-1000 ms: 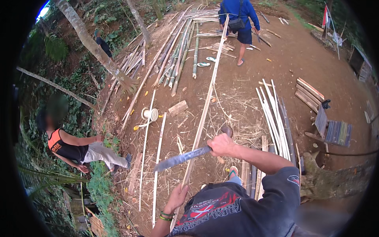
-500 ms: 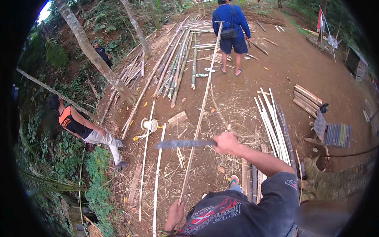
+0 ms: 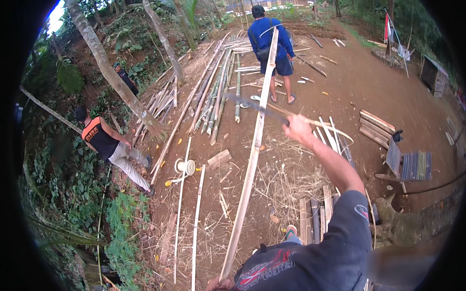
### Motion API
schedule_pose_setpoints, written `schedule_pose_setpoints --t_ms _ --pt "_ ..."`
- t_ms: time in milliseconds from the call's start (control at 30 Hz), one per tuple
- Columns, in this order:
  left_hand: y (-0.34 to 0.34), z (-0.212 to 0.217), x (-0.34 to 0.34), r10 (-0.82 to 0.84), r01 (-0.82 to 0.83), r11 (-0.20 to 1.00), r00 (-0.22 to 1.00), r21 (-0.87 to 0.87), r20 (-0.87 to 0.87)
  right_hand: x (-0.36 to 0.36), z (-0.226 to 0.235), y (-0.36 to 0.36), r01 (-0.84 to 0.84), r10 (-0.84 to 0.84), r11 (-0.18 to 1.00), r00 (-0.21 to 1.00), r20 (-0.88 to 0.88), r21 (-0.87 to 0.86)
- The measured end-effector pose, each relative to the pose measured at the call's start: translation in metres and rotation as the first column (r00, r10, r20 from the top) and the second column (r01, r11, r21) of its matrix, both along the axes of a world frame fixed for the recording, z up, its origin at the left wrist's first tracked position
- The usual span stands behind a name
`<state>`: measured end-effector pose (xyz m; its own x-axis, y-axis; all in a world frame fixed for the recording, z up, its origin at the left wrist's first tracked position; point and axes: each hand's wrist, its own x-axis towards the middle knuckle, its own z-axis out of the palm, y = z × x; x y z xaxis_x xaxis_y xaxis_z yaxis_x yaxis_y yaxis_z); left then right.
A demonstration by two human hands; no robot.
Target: The person uses a machete to shave and smooth a long bamboo pole held in their left hand. They repeatedly strike the bamboo to remove the outer layer and create a flat surface. Other people are visible in the background working with similar materials.
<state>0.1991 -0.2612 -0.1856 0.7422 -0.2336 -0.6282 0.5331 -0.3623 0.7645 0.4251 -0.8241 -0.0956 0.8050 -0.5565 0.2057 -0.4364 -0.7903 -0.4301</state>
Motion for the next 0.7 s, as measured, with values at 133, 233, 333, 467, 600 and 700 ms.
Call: schedule_pose_setpoints --t_ms 133,233,333,467,600,700 --pt "-0.013 -0.005 0.000 0.052 -0.053 0.998 0.998 -0.018 -0.034 0.003 -0.030 -0.017 -0.468 0.533 0.761 0.846 0.021 -0.450" --pt "-0.019 -0.006 0.007 0.035 -0.036 0.999 0.998 -0.017 -0.043 0.016 -0.017 -0.087 0.135 -0.141 0.968 0.990 -0.016 -0.212" --pt "-0.017 -0.007 0.007 0.045 -0.046 0.999 0.997 -0.023 -0.056 0.009 -0.017 -0.110 0.240 -0.242 0.960 0.970 0.005 -0.147" --pt "-0.019 -0.003 0.006 0.074 -0.076 0.997 0.994 -0.021 -0.086 0.011 -0.060 -0.077 0.262 -0.261 0.963 0.965 -0.026 0.070" --pt "-0.014 -0.001 0.003 0.088 -0.089 0.996 0.988 0.000 -0.124 -0.014 -0.115 -0.026 0.235 -0.302 0.864 0.949 0.086 0.446" --pt "-0.004 -0.001 -0.009 0.117 -0.115 0.993 0.978 0.016 -0.170 -0.031 -0.122 0.013 0.159 -0.184 0.862 0.983 0.005 0.482"
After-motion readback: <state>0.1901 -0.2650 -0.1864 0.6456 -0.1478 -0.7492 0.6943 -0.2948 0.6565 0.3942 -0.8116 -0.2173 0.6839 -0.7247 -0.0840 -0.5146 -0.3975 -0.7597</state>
